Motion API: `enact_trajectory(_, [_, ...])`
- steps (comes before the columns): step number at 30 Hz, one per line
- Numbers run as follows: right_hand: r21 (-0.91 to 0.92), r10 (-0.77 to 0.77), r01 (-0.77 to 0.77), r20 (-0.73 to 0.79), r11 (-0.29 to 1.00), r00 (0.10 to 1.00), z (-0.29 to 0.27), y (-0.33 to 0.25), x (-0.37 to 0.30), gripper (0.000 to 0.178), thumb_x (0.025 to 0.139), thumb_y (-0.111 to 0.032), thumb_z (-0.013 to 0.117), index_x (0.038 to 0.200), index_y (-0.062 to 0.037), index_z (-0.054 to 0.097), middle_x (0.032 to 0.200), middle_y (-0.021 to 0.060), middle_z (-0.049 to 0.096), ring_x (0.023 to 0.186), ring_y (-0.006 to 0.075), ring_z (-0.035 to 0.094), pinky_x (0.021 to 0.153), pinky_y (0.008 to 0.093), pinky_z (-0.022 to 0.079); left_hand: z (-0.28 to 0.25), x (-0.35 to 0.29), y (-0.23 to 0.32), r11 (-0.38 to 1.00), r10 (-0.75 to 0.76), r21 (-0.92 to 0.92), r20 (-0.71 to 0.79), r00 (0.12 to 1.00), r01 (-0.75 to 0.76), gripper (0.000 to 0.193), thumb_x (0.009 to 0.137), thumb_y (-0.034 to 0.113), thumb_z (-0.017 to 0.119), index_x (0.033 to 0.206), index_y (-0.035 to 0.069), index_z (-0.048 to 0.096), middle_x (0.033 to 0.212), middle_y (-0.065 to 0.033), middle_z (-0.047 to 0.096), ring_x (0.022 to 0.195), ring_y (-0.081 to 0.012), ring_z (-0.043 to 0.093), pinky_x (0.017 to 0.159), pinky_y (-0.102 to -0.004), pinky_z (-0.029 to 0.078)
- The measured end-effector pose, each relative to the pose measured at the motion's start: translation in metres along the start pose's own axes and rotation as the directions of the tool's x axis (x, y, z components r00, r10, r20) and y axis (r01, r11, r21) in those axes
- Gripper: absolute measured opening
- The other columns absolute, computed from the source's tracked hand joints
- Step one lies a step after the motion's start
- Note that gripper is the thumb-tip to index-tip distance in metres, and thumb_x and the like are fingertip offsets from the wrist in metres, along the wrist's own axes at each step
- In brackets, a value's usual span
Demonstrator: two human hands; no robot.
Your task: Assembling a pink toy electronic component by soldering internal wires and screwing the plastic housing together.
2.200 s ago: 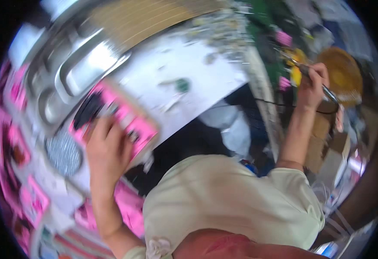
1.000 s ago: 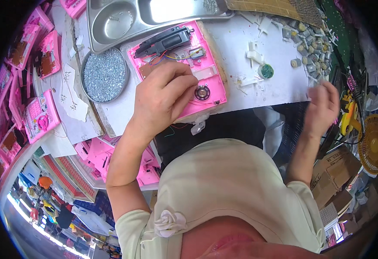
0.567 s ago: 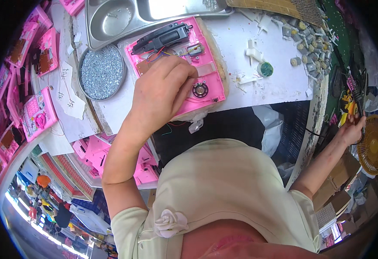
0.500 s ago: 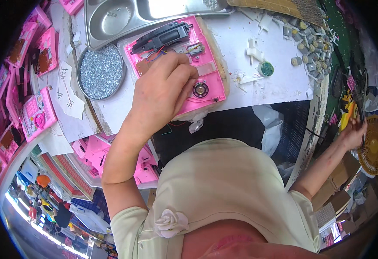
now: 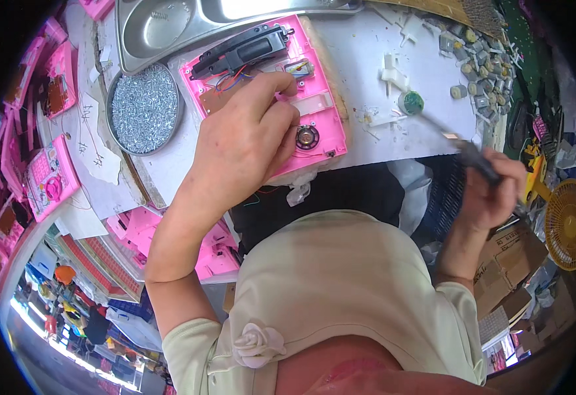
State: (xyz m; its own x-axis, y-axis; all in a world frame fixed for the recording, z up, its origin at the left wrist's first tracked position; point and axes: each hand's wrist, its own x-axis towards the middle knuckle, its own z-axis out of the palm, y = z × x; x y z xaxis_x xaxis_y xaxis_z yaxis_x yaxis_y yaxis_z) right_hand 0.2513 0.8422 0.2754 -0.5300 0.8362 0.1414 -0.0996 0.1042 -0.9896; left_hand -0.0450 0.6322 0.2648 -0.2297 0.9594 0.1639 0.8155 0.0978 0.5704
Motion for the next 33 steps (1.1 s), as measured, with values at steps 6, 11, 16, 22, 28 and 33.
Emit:
enact_trajectory(6, [-0.107, -0.139, 0.218, 0.494, 0.970, 0.859, 0.061, 0.008, 0.021, 0.015, 0.086, -0.009, 0.068, 0.095, 0.0021, 0.070, 0.066, 0.0083, 0.058, 0.056, 0.0182, 0.052, 0.050, 0.0326, 0.038, 0.001, -0.001, -0.003, 1.000, 0.003, 0.031, 0.008, 1.000, -0.003, 0.017, 0.078, 0.006, 0.074, 0.092, 0.005, 0.064, 0.117, -0.0077, 0.063, 0.096, -0.0264, 0.067, 0.072, -0.0385, 0.056])
enact_trajectory(11, [-0.151, -0.174, 0.319, 0.590, 0.936, 0.788, 0.076, 0.003, 0.030, 0.014, 0.081, -0.004, 0.069, 0.094, -0.0007, 0.070, 0.061, 0.0058, 0.054, 0.050, 0.0199, 0.048, 0.046, 0.0327, 0.036, 0.001, -0.002, -0.004, 1.000, 0.008, 0.025, 0.012, 1.000, -0.009, 0.018, 0.078, 0.007, 0.074, 0.093, 0.006, 0.064, 0.117, -0.0074, 0.063, 0.098, -0.0267, 0.067, 0.072, -0.0382, 0.056])
enact_trajectory(16, [-0.163, -0.160, 0.329, 0.624, 0.930, 0.765, 0.080, 0.002, 0.033, 0.016, 0.078, -0.003, 0.070, 0.094, -0.0018, 0.071, 0.061, 0.0054, 0.054, 0.050, 0.0205, 0.049, 0.047, 0.0330, 0.038, 0.000, 0.000, -0.004, 1.000, 0.005, 0.030, 0.023, 1.000, -0.006, 0.018, 0.078, 0.006, 0.073, 0.093, 0.006, 0.064, 0.118, -0.0078, 0.063, 0.100, -0.0272, 0.067, 0.073, -0.0386, 0.057])
enact_trajectory(22, [-0.171, -0.143, 0.322, 0.642, 0.931, 0.754, 0.084, -0.001, 0.035, 0.015, 0.079, -0.003, 0.070, 0.094, -0.0019, 0.070, 0.062, 0.0053, 0.056, 0.051, 0.0205, 0.050, 0.047, 0.0328, 0.039, -0.001, -0.001, -0.003, 1.000, -0.004, 0.023, 0.044, 0.999, 0.003, 0.018, 0.079, 0.007, 0.073, 0.095, 0.005, 0.064, 0.120, -0.0088, 0.064, 0.101, -0.0281, 0.067, 0.075, -0.0393, 0.057])
enact_trajectory(28, [-0.195, -0.167, 0.367, 0.638, 0.909, 0.752, 0.083, -0.004, 0.037, 0.014, 0.080, -0.003, 0.070, 0.094, -0.0017, 0.070, 0.062, 0.0053, 0.056, 0.051, 0.0201, 0.051, 0.047, 0.0321, 0.039, -0.001, 0.000, -0.003, 0.999, -0.001, 0.037, 0.064, 0.998, -0.001, 0.018, 0.080, 0.008, 0.072, 0.095, 0.004, 0.064, 0.120, -0.0093, 0.064, 0.103, -0.0287, 0.067, 0.076, -0.0400, 0.058])
enact_trajectory(33, [-0.189, -0.152, 0.295, 0.541, 0.937, 0.827, 0.068, -0.009, 0.033, 0.013, 0.083, -0.008, 0.069, 0.094, 0.0000, 0.071, 0.064, 0.0067, 0.057, 0.054, 0.0192, 0.051, 0.050, 0.0322, 0.040, 0.000, 0.000, -0.003, 0.999, 0.019, 0.050, 0.017, 1.000, -0.020, 0.021, 0.076, 0.003, 0.075, 0.093, 0.007, 0.064, 0.115, -0.0070, 0.062, 0.094, -0.0254, 0.066, 0.070, -0.0383, 0.055])
